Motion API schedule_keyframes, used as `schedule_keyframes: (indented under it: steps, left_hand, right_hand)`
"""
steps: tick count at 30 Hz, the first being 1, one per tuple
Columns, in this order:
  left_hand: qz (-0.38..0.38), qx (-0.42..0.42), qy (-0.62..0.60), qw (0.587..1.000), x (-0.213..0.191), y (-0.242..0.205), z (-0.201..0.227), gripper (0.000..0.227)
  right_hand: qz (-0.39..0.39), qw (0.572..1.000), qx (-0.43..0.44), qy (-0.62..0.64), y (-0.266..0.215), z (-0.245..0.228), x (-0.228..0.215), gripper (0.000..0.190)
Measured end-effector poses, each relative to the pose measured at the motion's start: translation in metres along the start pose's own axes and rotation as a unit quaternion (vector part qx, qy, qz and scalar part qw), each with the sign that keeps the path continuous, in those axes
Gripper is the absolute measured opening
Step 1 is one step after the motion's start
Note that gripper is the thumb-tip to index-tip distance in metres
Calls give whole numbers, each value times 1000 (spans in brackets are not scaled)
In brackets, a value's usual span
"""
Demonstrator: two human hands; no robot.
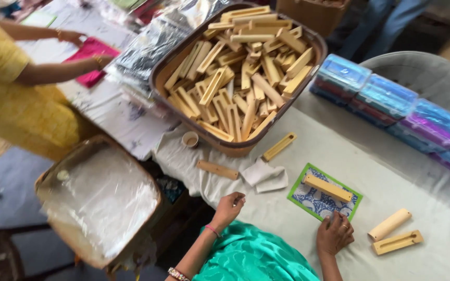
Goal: Cleaning wooden blocks with a cloth and wrapping one block in decorative foil.
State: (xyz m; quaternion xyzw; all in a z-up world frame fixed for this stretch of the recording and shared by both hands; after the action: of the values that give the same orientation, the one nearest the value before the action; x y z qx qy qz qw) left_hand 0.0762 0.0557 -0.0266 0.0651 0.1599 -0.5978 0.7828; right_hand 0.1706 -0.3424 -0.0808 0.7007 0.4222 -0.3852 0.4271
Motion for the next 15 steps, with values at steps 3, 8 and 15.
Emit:
schedule_keyframes:
  steps: [3, 8, 15]
  left_hand:
    - [-3, 56, 45, 997, -36, 20, 48, 30]
    - [-92, 104, 35, 990, -80, 50, 121, 30]
    - [-294, 122, -42, 947, -60, 86, 147, 34]
  right_hand:
    - [9, 1000, 2, -16, -4, -1, -3, 40]
    - [35, 998, 29, -44, -5, -10, -1, 38]
    - [115, 989, 45, -75, -24, -28, -3, 40]
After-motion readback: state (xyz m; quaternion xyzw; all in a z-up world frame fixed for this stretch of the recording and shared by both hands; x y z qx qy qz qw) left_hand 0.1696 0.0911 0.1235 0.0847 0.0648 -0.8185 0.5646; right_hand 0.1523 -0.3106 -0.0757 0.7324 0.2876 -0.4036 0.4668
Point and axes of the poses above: each hand's wrist, its own y-axis towards the middle knuckle, its own x-axis out of the palm, z = x × y, the point moved 8 cm from there along y, towards the middle knuckle, and after that the axes turned 8 degrees about x, right-handed, at the moved point
